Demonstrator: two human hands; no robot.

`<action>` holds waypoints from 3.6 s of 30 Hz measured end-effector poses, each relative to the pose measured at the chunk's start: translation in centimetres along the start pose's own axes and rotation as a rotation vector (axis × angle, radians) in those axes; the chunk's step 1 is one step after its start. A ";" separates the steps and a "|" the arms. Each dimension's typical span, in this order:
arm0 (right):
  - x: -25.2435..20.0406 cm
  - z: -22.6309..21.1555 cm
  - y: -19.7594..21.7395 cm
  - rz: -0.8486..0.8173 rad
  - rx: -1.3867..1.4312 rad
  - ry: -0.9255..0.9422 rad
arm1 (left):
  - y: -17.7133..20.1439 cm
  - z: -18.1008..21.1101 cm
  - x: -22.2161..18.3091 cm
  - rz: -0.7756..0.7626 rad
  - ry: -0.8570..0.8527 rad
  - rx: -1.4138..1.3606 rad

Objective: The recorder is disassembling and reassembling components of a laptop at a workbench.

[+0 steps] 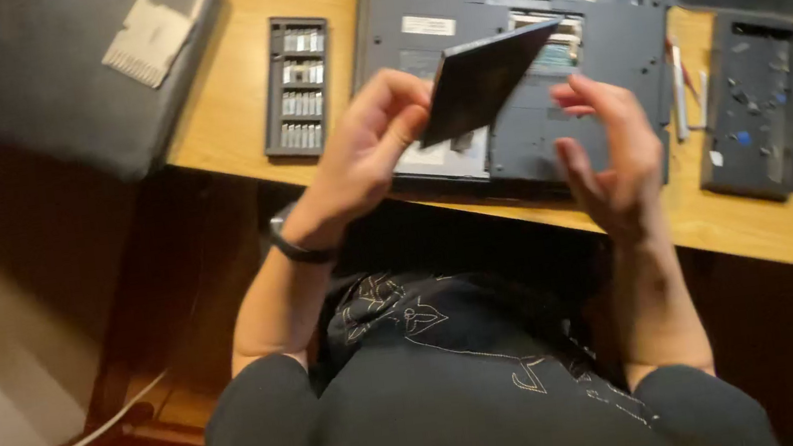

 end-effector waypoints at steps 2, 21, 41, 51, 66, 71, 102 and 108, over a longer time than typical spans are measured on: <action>-0.7 1.5 -0.8 0.023 0.196 -0.077 | -2.0 -4.2 -0.3 -0.019 0.110 -0.165; -0.7 5.5 -1.4 0.075 0.623 -0.549 | -3.3 -7.5 2.2 0.204 0.386 -0.237; -3.7 7.3 0.6 0.369 0.818 -0.581 | -5.5 -5.9 -0.3 0.167 0.273 -0.067; -0.3 -0.7 0.9 -0.201 -0.079 0.042 | -4.1 -5.4 -1.7 0.089 0.308 0.153; 0.6 0.6 -5.4 -0.351 -0.319 0.122 | 6.9 -0.2 -4.9 0.538 0.155 0.498; 1.4 -0.3 -7.5 -0.365 -0.332 0.151 | 5.2 1.4 -5.8 0.422 0.054 0.907; -1.1 1.5 -2.9 -0.325 -0.368 0.052 | -2.5 1.2 -3.6 0.028 -0.068 1.532; -4.7 6.0 5.1 -0.095 -0.407 -0.201 | -7.6 -1.5 -1.6 -0.225 -0.267 1.262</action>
Point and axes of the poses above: each hand's wrist, its own x-axis towards the middle knuckle, its own y-axis out of the back of the hand, z = x × y, the point moved 10 cm from there along x, towards the middle knuckle, and after that the axes turned 1 degree about y, right-handed, at the moved point
